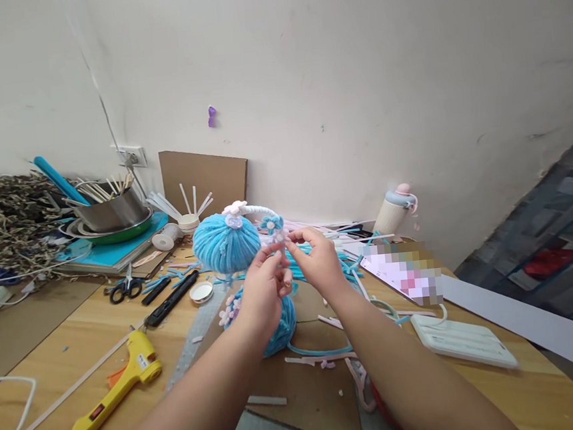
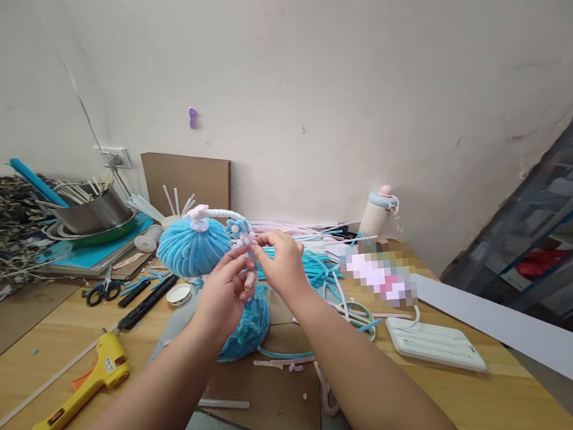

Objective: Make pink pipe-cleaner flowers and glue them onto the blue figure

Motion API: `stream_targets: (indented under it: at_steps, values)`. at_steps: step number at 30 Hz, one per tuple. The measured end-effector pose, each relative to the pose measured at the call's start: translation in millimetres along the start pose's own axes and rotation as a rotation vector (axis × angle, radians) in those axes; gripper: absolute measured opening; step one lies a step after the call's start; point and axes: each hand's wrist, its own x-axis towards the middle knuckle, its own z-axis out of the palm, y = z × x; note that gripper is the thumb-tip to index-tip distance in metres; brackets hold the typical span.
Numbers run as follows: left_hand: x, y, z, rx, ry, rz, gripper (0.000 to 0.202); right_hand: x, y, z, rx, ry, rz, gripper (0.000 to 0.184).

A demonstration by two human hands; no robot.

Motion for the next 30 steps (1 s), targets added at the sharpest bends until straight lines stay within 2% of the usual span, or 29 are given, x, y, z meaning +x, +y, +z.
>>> stream_targets:
  at_steps: [4,10,15,19,30]
  values:
    - [12.7,-4.2,3.4,0.156,0.101,0.246,0.029,2.4,1.5,-0.2,0.031,-0.022,0.003,0.010]
    - [28.9,-1.0,-7.0,0.611,0.188,0.447,0.023,6.7,0.3,0.3,0.049,-0.056,0.001,0.010]
    - [29.3,4.2,-10.6,0.616,0.116,0.409,0.024,9.9,-2.5,-1.8,0.034,-0.097,-0.013,0.010]
    - [29.9,6.8,-13.7,0.642,0.106,0.386,0.023,11.0,-7.8,-4.9,-0.025,-0.101,-0.059,0.008]
    - [33.4,5.7,-18.0,0.645,0.089,0.434,0.016,6.6,-20.9,6.3,-0.134,0.005,-0.018,0.016]
